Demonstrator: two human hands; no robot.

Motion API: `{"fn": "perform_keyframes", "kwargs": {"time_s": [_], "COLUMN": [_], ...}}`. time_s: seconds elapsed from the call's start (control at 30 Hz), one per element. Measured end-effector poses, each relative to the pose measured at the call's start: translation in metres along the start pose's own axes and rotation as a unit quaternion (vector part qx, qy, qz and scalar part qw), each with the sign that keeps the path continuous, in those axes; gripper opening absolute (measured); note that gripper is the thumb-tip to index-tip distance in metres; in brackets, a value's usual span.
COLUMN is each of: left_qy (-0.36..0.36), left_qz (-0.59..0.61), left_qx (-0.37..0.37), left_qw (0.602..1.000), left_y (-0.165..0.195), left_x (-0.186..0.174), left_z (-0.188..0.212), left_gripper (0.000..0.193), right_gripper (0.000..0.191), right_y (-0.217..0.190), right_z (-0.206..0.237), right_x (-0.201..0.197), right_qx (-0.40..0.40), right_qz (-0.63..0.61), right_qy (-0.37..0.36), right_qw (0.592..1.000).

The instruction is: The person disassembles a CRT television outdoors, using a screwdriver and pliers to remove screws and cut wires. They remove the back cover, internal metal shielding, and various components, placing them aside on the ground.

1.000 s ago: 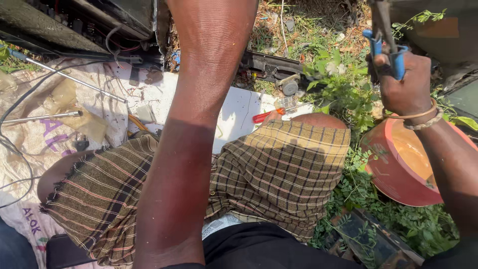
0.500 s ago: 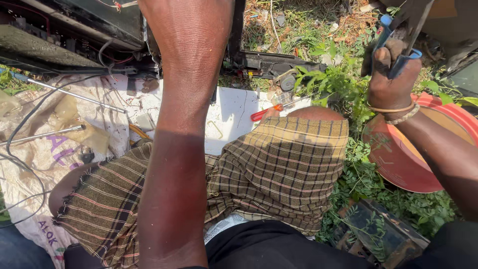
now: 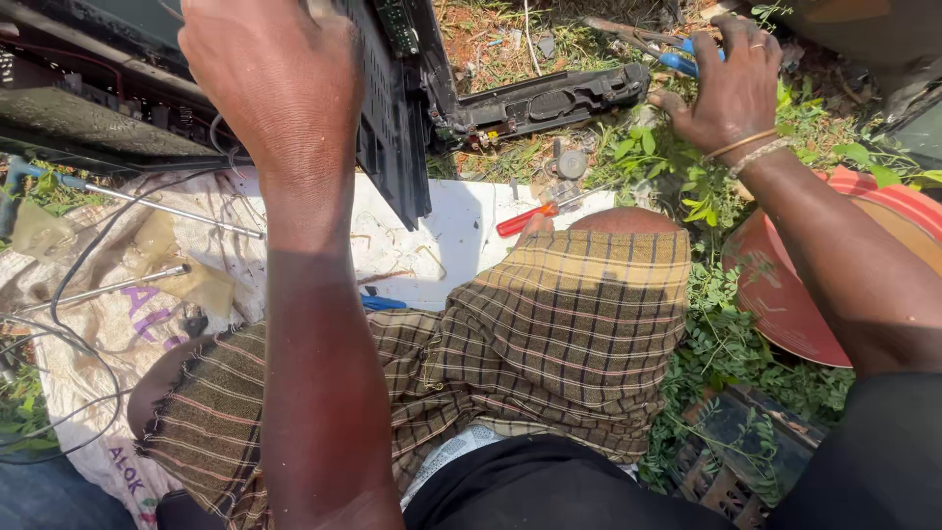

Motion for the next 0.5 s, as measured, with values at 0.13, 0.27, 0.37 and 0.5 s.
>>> {"fn": "perform_keyframes", "kwargs": {"time_s": [0.13, 0.27, 0.37, 0.5], "left_qy": [0.001, -0.045, -0.097, -0.098], "left_qz": [-0.03, 0.045, 0.05, 0.066], "left_qx": [-0.004, -0.07, -0.119, -0.1], "left_qw": [1.0, 0.996, 0.987, 0.988], "left_y": [-0.005, -0.011, -0.015, -0.012], "left_x": [-0.008, -0.016, -0.015, -0.009], "left_z": [0.0, -0.006, -0.007, -0.006], "left_gripper": [0.021, 0.023, 0.02, 0.025], "right_gripper": [0.039, 0.066, 0.057, 0.058], "right_y": [-0.08, -0.105, -0.092, -0.052], "right_z": [0.013, 0.031, 0.03, 0.041], "right_x": [0.054, 0.086, 0.068, -0.026], "right_qx": [-0.104, -0.089, -0.081, -0.09], "right_qz": [-0.108, -0.098, -0.174, -0.203], "right_qy": [-0.244, -0.402, -0.355, -0.12], "right_qw": [0.958, 0.906, 0.915, 0.968]}}
Point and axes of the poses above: each hand's wrist, its own z-axis away from the middle knuckle, its own x-axis out of the palm, y = z × x, the point moved 7 cm from there along -z, towards the middle knuckle, and after that the axes turned 8 degrees about x, right-handed, at the moved point
